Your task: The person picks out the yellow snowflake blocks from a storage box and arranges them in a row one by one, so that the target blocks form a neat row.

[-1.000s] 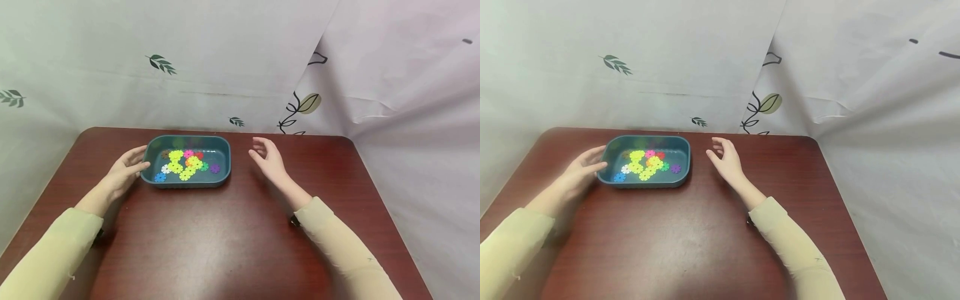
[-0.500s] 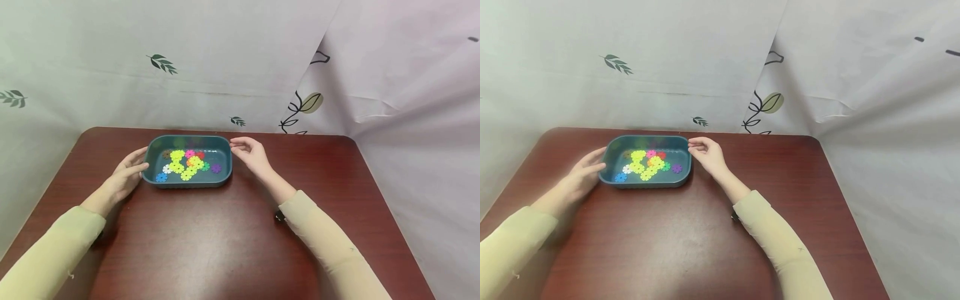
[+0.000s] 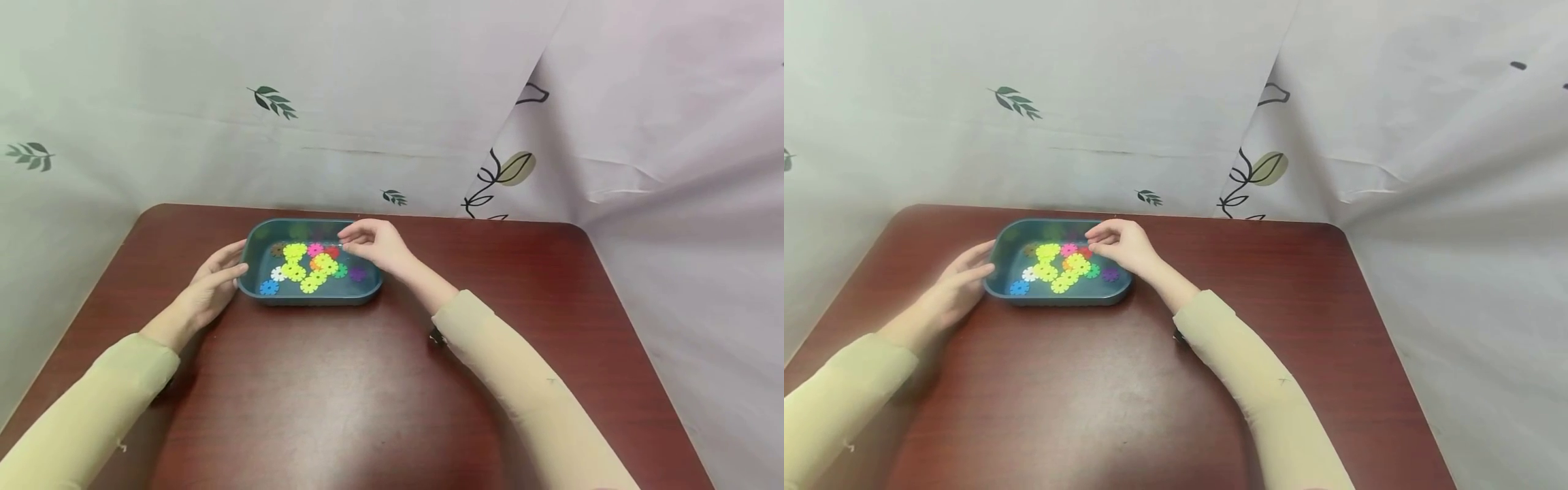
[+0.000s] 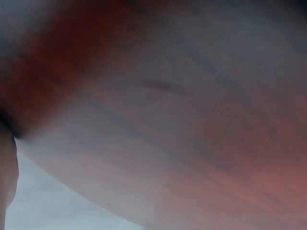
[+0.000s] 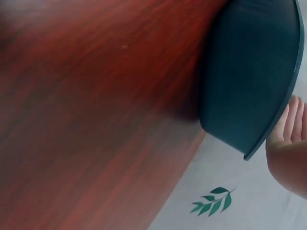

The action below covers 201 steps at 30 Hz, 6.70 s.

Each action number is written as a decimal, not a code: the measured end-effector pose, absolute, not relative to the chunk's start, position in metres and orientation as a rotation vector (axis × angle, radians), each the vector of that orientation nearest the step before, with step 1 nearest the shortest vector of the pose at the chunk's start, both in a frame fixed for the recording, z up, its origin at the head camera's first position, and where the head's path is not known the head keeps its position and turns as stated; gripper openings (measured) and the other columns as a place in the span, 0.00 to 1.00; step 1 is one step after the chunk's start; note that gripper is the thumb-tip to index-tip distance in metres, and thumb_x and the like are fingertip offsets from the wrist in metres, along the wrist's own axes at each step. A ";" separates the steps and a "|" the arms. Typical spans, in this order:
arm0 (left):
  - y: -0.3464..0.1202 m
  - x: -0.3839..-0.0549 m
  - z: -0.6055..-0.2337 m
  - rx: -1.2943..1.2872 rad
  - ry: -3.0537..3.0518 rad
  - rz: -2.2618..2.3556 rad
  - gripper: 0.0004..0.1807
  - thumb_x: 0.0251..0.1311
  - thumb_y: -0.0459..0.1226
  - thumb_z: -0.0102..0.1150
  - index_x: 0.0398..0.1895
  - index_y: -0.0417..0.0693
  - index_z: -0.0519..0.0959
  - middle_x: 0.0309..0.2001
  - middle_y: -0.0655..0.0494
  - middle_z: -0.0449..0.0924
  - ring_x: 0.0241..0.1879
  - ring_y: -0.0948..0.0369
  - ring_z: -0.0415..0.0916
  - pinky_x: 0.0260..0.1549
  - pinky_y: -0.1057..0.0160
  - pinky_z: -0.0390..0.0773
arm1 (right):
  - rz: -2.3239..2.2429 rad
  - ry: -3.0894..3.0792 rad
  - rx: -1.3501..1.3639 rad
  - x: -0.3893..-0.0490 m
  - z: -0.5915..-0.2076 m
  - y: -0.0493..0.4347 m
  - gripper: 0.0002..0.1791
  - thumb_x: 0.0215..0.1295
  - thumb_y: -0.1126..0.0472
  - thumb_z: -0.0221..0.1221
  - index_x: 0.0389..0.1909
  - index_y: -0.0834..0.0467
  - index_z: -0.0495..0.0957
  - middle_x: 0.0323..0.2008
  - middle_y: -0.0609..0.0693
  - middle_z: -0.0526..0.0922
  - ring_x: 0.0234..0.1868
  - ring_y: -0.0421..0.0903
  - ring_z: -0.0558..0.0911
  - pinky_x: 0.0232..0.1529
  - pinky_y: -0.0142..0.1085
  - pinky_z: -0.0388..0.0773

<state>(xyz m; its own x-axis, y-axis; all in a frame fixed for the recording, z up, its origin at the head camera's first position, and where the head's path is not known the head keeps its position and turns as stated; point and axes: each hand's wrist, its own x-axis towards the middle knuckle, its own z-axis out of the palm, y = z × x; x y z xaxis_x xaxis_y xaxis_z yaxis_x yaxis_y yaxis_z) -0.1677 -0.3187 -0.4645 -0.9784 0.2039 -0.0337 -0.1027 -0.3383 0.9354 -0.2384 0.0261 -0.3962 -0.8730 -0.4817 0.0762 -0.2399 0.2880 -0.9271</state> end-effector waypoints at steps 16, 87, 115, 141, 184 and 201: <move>-0.318 -0.169 -0.469 0.149 1.683 2.450 0.23 0.79 0.25 0.46 0.67 0.56 0.73 0.64 0.66 0.78 0.63 0.70 0.75 0.58 0.74 0.76 | -1.173 2.277 -0.828 -0.263 -0.403 -0.009 0.13 0.67 0.72 0.69 0.52 0.68 0.86 0.48 0.62 0.90 0.47 0.53 0.91 0.48 0.34 0.87; -0.320 -0.171 -0.471 0.128 1.670 2.441 0.22 0.79 0.26 0.46 0.67 0.57 0.75 0.64 0.66 0.79 0.63 0.70 0.75 0.58 0.74 0.76 | -1.230 2.434 -0.806 -0.290 -0.375 0.028 0.05 0.68 0.64 0.72 0.41 0.61 0.88 0.40 0.54 0.91 0.42 0.46 0.87 0.46 0.33 0.83; -0.321 -0.169 -0.467 0.112 1.693 2.423 0.22 0.79 0.27 0.47 0.67 0.58 0.74 0.63 0.67 0.79 0.62 0.71 0.75 0.60 0.75 0.74 | -1.451 2.291 -0.388 -0.307 -0.413 0.132 0.09 0.70 0.71 0.66 0.47 0.73 0.83 0.27 0.39 0.87 0.31 0.36 0.86 0.49 0.39 0.88; -0.322 -0.170 -0.469 0.094 1.697 2.430 0.22 0.79 0.27 0.47 0.65 0.59 0.76 0.62 0.67 0.80 0.62 0.70 0.75 0.60 0.74 0.74 | -1.100 2.539 -0.496 -0.298 -0.440 0.126 0.05 0.65 0.68 0.71 0.39 0.65 0.90 0.34 0.56 0.92 0.31 0.34 0.83 0.39 0.28 0.77; -0.320 -0.170 -0.468 0.078 1.693 2.454 0.21 0.78 0.27 0.49 0.65 0.57 0.77 0.61 0.64 0.81 0.60 0.69 0.76 0.58 0.72 0.75 | -1.350 2.486 -0.728 -0.296 -0.380 0.035 0.08 0.68 0.65 0.70 0.46 0.63 0.88 0.42 0.57 0.90 0.42 0.48 0.86 0.46 0.33 0.82; -0.320 -0.170 -0.467 0.066 1.749 2.407 0.20 0.79 0.29 0.49 0.65 0.59 0.76 0.63 0.66 0.79 0.62 0.69 0.74 0.59 0.73 0.74 | -1.285 2.323 -0.863 -0.275 -0.405 -0.014 0.09 0.68 0.67 0.70 0.47 0.65 0.87 0.44 0.58 0.91 0.44 0.49 0.90 0.46 0.33 0.87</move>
<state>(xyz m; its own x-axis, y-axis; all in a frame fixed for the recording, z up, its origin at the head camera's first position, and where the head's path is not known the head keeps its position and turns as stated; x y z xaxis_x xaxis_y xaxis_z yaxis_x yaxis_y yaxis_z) -0.1702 -0.3205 -0.4669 -0.9854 0.1590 -0.0612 -0.1073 -0.3001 0.9479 -0.2747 -0.0145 -0.4046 -0.7540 -0.6568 -0.0094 -0.3413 0.4039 -0.8488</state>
